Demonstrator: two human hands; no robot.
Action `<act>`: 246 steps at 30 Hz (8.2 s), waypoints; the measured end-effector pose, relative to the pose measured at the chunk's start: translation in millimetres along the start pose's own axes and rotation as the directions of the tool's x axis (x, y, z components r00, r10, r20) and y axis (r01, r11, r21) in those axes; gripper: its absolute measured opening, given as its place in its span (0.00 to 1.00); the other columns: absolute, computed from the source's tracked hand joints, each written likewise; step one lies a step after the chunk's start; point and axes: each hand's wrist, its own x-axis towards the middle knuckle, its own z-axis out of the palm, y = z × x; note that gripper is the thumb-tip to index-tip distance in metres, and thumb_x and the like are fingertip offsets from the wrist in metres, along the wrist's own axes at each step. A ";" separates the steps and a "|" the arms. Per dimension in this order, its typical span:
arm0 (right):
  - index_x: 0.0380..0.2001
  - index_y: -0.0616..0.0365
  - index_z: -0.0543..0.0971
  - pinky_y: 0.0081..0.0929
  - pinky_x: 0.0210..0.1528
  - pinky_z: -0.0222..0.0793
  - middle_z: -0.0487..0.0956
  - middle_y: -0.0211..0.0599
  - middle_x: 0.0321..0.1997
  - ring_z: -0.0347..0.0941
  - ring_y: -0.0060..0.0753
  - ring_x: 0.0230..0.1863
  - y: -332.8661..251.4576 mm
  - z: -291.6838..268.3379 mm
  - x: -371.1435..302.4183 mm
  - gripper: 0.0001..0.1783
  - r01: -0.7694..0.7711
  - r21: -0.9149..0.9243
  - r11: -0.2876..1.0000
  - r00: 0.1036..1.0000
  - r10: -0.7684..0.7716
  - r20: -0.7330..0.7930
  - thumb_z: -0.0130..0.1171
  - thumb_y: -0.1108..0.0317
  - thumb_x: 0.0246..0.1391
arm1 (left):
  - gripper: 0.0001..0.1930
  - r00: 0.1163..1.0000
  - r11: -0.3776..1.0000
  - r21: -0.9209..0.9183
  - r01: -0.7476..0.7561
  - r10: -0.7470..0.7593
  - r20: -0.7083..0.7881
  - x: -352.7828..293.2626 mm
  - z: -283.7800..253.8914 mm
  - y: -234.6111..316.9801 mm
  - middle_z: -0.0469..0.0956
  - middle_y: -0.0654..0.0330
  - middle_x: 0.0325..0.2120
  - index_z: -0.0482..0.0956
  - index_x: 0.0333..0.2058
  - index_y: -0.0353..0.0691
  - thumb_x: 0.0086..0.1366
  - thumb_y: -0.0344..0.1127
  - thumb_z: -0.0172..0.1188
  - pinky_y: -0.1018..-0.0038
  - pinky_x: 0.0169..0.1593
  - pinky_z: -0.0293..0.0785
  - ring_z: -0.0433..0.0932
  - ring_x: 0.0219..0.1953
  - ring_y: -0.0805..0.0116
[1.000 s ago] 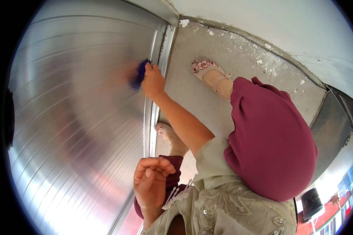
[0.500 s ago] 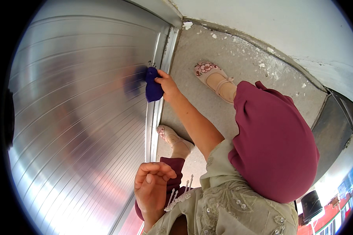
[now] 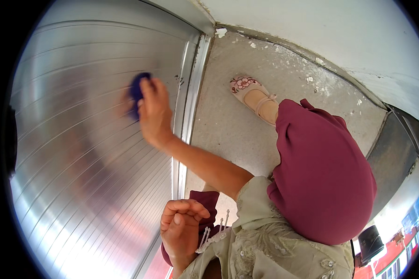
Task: The person wipes a large, silver, corrugated metal surface with a purple cloth. They move the cloth in circular and vertical motions across the surface, covering different sections. At one point, they dip the cloth into a metal basin of water before continuing to wipe the surface.
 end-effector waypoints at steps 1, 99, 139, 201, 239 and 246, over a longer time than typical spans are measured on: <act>0.55 0.64 0.66 0.36 0.56 0.63 0.64 0.51 0.56 0.64 0.53 0.55 -13.4 -1.7 -4.1 0.27 0.233 -0.101 0.967 0.972 -0.234 0.004 0.50 0.81 0.47 | 0.14 1.000 1.000 -0.004 -0.005 0.005 0.005 0.8 -0.1 0.7 0.76 0.47 0.43 0.71 0.45 0.30 0.64 0.32 0.52 0.62 0.51 0.70 0.76 0.44 0.57; 0.56 0.65 0.65 0.36 0.59 0.59 0.68 0.53 0.55 0.63 0.53 0.57 155.8 9.8 -9.0 0.26 -0.186 -0.332 0.925 0.965 0.108 -0.239 0.50 0.75 0.51 | 0.14 0.992 0.985 0.126 -0.121 0.124 -0.016 -12.0 -2.2 15.3 0.76 0.46 0.40 0.71 0.44 0.31 0.64 0.36 0.52 0.62 0.46 0.73 0.77 0.41 0.55; 0.45 0.58 0.69 0.41 0.45 0.67 0.71 0.50 0.43 0.69 0.56 0.44 165.9 3.1 -97.3 0.18 -0.024 -0.344 0.939 1.000 0.020 -0.016 0.53 0.74 0.49 | 0.14 0.995 0.988 0.116 -0.098 0.101 -0.021 -15.1 -4.7 7.6 0.76 0.47 0.41 0.71 0.44 0.32 0.64 0.35 0.53 0.62 0.47 0.73 0.77 0.41 0.55; 0.38 0.60 0.71 0.34 0.34 0.69 0.73 0.44 0.35 0.72 0.46 0.33 -50.5 27.3 -57.1 0.17 0.588 0.146 0.795 0.807 -0.589 -0.043 0.62 0.72 0.43 | 0.14 0.995 0.995 0.021 -0.102 0.102 -0.016 -21.3 -14.6 5.9 0.76 0.46 0.42 0.71 0.45 0.30 0.64 0.33 0.52 0.63 0.50 0.71 0.77 0.43 0.58; 0.49 0.60 0.70 0.43 0.55 0.60 0.69 0.48 0.51 0.64 0.51 0.52 -77.8 33.2 1.6 0.23 0.697 0.056 0.715 0.710 -0.677 -0.193 0.55 0.77 0.46 | 0.14 0.998 0.999 0.027 -0.045 0.044 0.039 -6.0 -6.2 1.0 0.77 0.49 0.43 0.71 0.47 0.31 0.65 0.32 0.51 0.65 0.52 0.69 0.76 0.45 0.61; 0.55 0.63 0.66 0.33 0.59 0.58 0.68 0.48 0.55 0.64 0.46 0.57 90.3 28.3 11.6 0.21 -0.231 0.024 0.973 0.891 0.221 -0.397 0.48 0.74 0.56 | 0.14 0.999 0.997 0.069 -0.030 0.028 0.039 -10.2 -3.7 -1.2 0.76 0.48 0.41 0.71 0.45 0.31 0.64 0.33 0.51 0.62 0.50 0.71 0.77 0.43 0.58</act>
